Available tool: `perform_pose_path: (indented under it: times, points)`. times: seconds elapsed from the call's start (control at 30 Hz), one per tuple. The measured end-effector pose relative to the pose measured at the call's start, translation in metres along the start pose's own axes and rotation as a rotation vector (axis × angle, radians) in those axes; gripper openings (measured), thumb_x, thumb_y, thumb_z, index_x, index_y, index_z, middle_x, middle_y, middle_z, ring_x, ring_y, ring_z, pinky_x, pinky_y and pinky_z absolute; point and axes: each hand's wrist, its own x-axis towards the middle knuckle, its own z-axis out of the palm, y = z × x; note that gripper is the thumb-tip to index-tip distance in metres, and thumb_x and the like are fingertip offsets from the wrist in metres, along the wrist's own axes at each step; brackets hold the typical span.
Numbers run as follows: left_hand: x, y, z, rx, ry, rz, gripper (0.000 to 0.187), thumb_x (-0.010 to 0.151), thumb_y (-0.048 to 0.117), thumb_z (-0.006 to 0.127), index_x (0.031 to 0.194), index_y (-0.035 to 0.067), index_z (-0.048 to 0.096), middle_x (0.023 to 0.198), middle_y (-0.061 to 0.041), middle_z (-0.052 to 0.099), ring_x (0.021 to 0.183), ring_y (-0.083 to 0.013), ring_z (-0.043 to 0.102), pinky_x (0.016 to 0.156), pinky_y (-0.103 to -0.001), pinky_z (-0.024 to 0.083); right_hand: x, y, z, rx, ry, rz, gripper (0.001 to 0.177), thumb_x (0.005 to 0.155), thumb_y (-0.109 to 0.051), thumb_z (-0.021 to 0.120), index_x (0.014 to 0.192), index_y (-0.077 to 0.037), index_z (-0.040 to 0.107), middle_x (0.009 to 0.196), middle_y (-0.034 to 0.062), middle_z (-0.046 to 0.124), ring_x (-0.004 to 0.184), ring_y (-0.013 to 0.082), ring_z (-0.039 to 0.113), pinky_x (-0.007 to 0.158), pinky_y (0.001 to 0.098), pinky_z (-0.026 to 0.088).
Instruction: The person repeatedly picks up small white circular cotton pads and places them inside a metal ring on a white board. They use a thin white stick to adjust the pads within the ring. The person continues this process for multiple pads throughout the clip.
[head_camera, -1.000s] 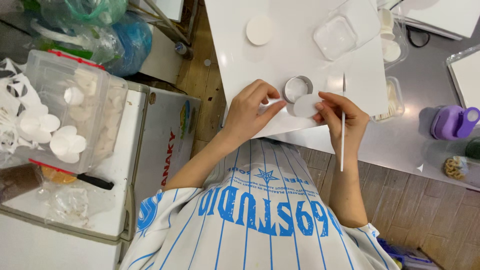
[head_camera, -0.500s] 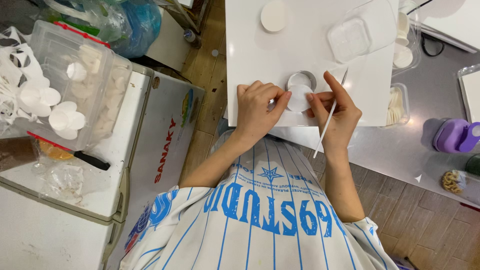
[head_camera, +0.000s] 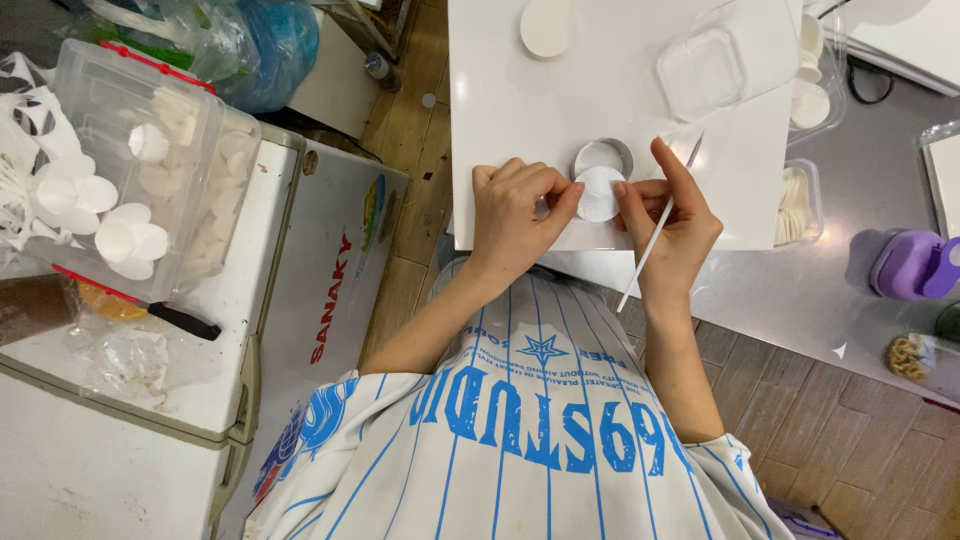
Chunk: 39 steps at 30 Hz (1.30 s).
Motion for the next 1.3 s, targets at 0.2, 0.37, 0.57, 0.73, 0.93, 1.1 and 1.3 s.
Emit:
perform_pose_path:
  times: [0.2, 0.37, 0.57, 0.73, 0.93, 1.1, 1.3]
  points:
    - [0.004, 0.003, -0.002, 0.031, 0.102, 0.21, 0.013, 0.091, 0.027, 0.079, 0.093, 0.018, 0.069, 0.089, 0.006, 0.058, 0.084, -0.0118, 0.054, 0.085, -0.035, 0.031, -0.002, -0.003, 0.003, -0.004, 0.005, 0.002, 0.049, 0.098, 0.004, 0.077, 0.144, 0.005, 0.058, 0.087, 0.0075, 0.072, 0.072, 0.0082, 0.066, 0.064, 0.022, 0.055]
    - [0.009, 0.003, 0.0, 0.081, 0.07, 0.28, 0.014, 0.092, 0.032, 0.079, 0.09, 0.02, 0.071, 0.088, 0.008, 0.054, 0.086, -0.0125, 0.052, 0.086, -0.035, 0.032, -0.003, -0.006, 0.003, -0.064, 0.02, -0.062, 0.049, 0.098, 0.003, 0.078, 0.143, 0.004, 0.059, 0.09, 0.0087, 0.072, 0.07, 0.0075, 0.062, 0.061, 0.0217, 0.049]
    - [0.015, -0.005, 0.003, 0.072, 0.009, 0.295, 0.016, 0.09, 0.032, 0.079, 0.086, 0.019, 0.072, 0.087, 0.007, 0.054, 0.087, -0.0135, 0.05, 0.087, -0.035, 0.033, 0.0, -0.009, -0.005, -0.334, -0.053, -0.368, 0.046, 0.092, 0.006, 0.083, 0.134, -0.003, 0.065, 0.101, 0.0067, 0.074, 0.072, 0.0122, 0.058, 0.064, 0.0245, 0.047]
    - [0.034, -0.015, 0.001, -0.041, -0.108, 0.306, 0.017, 0.079, 0.033, 0.084, 0.076, 0.02, 0.074, 0.082, 0.008, 0.054, 0.087, -0.0131, 0.049, 0.086, -0.034, 0.032, 0.024, -0.003, -0.02, -0.483, -0.217, -0.547, 0.033, 0.085, 0.007, 0.083, 0.113, -0.007, 0.073, 0.095, 0.0002, 0.073, 0.079, 0.0187, 0.047, 0.07, 0.031, 0.043]
    - [0.055, -0.035, -0.015, -0.075, -0.187, 0.517, 0.017, 0.078, 0.029, 0.088, 0.077, 0.018, 0.075, 0.084, 0.008, 0.057, 0.09, -0.0135, 0.05, 0.09, -0.034, 0.033, 0.035, 0.005, -0.023, -0.426, -0.287, -0.53, 0.022, 0.083, 0.004, 0.084, 0.097, -0.008, 0.073, 0.085, -0.0003, 0.066, 0.079, 0.0183, 0.044, 0.07, 0.0325, 0.041]
    - [0.068, -0.042, -0.013, -0.05, -0.246, 0.652, 0.017, 0.079, 0.026, 0.089, 0.078, 0.017, 0.075, 0.087, 0.008, 0.059, 0.095, -0.0126, 0.051, 0.096, -0.034, 0.035, 0.032, 0.008, -0.027, -0.428, -0.238, -0.434, 0.022, 0.081, -0.001, 0.089, 0.096, -0.01, 0.077, 0.077, 0.0018, 0.059, 0.075, 0.0169, 0.045, 0.064, 0.0299, 0.04]
    - [0.078, -0.046, -0.025, -0.169, -0.365, 0.617, 0.027, 0.074, 0.034, 0.088, 0.096, 0.02, 0.083, 0.098, 0.007, 0.06, 0.097, -0.0174, 0.05, 0.097, -0.036, 0.035, 0.031, -0.005, -0.026, -0.375, -0.278, -0.33, 0.032, 0.083, -0.004, 0.088, 0.113, -0.01, 0.078, 0.087, 0.0032, 0.066, 0.077, 0.012, 0.06, 0.068, 0.0272, 0.05]
